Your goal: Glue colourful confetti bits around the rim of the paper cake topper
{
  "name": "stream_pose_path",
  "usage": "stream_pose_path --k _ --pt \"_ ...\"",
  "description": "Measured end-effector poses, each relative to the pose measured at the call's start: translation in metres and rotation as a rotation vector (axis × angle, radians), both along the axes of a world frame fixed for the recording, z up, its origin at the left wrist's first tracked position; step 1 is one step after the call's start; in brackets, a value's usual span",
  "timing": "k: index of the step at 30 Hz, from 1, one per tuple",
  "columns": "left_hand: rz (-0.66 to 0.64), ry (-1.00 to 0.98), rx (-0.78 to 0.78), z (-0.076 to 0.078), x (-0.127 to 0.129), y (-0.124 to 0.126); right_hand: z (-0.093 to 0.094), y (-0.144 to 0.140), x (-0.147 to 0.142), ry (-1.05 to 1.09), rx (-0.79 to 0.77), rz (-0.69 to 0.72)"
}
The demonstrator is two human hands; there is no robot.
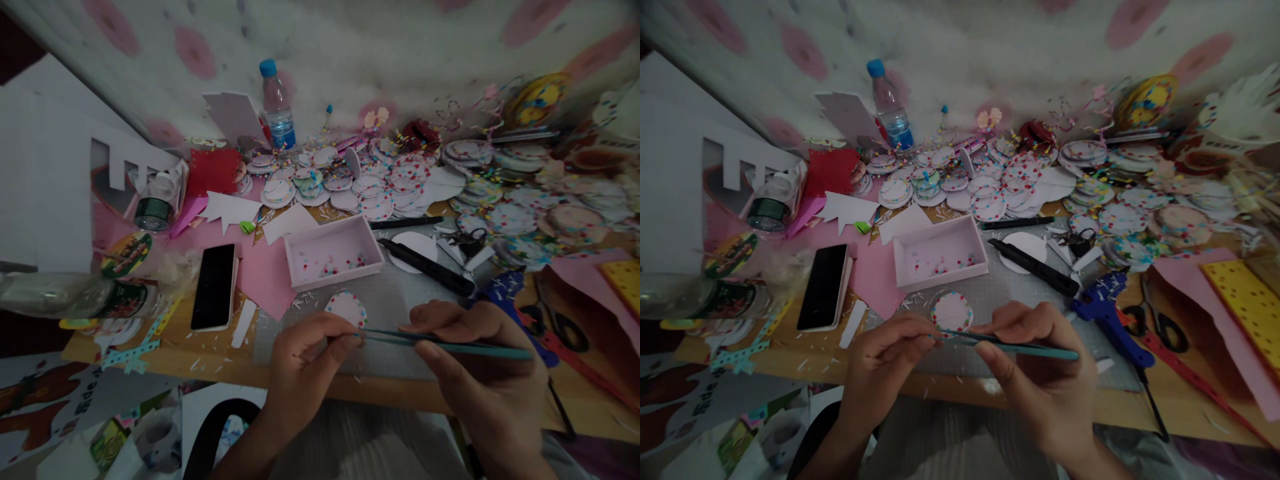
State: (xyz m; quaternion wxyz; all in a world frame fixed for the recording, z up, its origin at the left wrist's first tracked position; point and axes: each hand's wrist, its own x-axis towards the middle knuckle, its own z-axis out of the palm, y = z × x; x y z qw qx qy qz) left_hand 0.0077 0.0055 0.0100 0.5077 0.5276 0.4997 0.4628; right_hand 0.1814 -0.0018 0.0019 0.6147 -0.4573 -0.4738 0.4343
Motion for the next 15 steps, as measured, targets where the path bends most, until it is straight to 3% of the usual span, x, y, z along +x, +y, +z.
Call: stream_pose_path --k 9,15 --pt "-0.041 0.190 0.206 0.0017 -0.0053 0.0017 -0.0003 0.0011 0.0019 -0.023 0.026 -0.002" --pt "-0.056 0.231 0.229 0.0039 -0.0049 0.0014 0.0004 0.0008 0.0043 -0.040 0.027 -0.029"
